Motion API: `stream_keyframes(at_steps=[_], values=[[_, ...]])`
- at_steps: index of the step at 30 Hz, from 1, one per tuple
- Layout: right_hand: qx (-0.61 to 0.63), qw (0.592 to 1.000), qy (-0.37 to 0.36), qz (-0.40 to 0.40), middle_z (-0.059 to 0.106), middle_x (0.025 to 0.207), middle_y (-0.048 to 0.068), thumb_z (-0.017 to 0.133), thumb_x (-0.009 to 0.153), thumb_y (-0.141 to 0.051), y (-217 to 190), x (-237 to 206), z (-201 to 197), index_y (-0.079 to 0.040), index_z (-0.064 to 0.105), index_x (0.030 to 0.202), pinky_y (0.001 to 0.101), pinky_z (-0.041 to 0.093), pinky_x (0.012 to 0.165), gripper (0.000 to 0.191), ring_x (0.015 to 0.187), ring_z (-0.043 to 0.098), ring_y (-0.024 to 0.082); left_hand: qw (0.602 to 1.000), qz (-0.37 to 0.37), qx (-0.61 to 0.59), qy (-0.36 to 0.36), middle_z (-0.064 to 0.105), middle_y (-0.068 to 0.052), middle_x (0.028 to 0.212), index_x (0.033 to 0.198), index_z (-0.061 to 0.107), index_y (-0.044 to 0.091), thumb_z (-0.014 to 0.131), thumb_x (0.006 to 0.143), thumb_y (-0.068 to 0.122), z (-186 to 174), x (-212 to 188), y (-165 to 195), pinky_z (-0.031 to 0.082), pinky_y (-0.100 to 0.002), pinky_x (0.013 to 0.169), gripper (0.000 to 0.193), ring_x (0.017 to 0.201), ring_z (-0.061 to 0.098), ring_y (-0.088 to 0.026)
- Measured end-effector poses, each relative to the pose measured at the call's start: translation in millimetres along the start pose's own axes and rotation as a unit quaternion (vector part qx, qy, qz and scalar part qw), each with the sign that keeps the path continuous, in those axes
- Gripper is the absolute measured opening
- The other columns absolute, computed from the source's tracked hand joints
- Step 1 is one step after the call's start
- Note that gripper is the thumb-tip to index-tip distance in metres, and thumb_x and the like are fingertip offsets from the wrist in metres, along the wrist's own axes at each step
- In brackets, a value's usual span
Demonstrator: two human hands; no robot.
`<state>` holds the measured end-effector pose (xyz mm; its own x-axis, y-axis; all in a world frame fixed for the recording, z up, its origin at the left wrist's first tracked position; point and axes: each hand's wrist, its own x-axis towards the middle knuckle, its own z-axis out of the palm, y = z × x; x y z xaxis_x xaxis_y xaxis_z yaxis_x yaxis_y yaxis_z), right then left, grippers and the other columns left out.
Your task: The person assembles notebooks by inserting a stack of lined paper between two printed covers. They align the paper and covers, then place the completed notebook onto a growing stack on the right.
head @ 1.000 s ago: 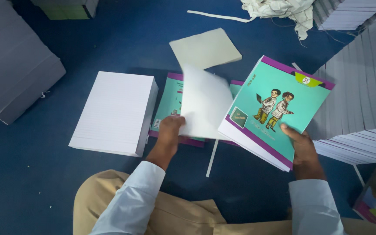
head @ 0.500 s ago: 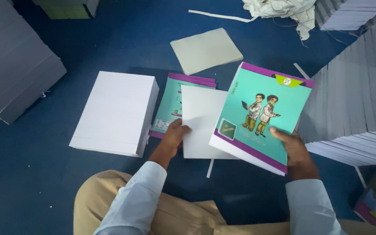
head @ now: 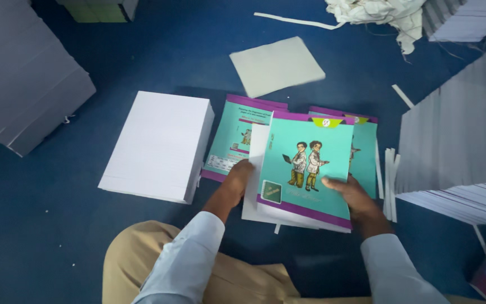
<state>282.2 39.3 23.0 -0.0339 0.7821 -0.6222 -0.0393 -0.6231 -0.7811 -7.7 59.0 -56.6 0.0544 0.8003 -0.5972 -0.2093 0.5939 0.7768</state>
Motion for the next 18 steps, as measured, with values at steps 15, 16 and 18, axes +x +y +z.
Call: stream_keyframes(at_steps=[15,16,18], values=[[0.010,0.992,-0.123,-0.022,0.061,0.127,0.029,0.079,0.074,-0.026,37.2,54.7,-5.9,0.005,0.041,0.146,0.0551,0.059,0.089,0.087,0.114,0.065,0.042,0.998,0.019,-0.018,-0.049,0.068,-0.017,0.124,0.136,0.057,0.003,0.061,0.096,0.030,12.1,-21.8,19.7,0.054,-0.042,0.097,0.049,0.113,0.067,-0.028],[0.004,0.992,-0.126,-0.023,0.062,0.127,0.030,0.078,0.075,-0.026,36.7,54.2,-5.2,0.005,0.041,0.146,0.0553,0.059,0.088,0.086,0.114,0.066,0.042,0.999,0.013,-0.017,-0.042,0.069,-0.016,0.123,0.136,0.058,0.003,0.062,0.095,0.028,11.9,-20.8,19.2,0.054,-0.042,0.097,0.048,0.112,0.067,-0.028],[0.003,0.994,-0.109,-0.010,0.062,0.126,0.029,0.078,0.075,-0.024,36.6,51.5,-3.0,0.004,0.043,0.146,0.0542,0.059,0.089,0.084,0.114,0.065,0.041,0.999,0.001,-0.005,-0.033,0.070,-0.015,0.121,0.135,0.059,0.004,0.062,0.094,0.025,11.7,-17.3,17.8,0.054,-0.041,0.095,0.046,0.111,0.068,-0.028]])
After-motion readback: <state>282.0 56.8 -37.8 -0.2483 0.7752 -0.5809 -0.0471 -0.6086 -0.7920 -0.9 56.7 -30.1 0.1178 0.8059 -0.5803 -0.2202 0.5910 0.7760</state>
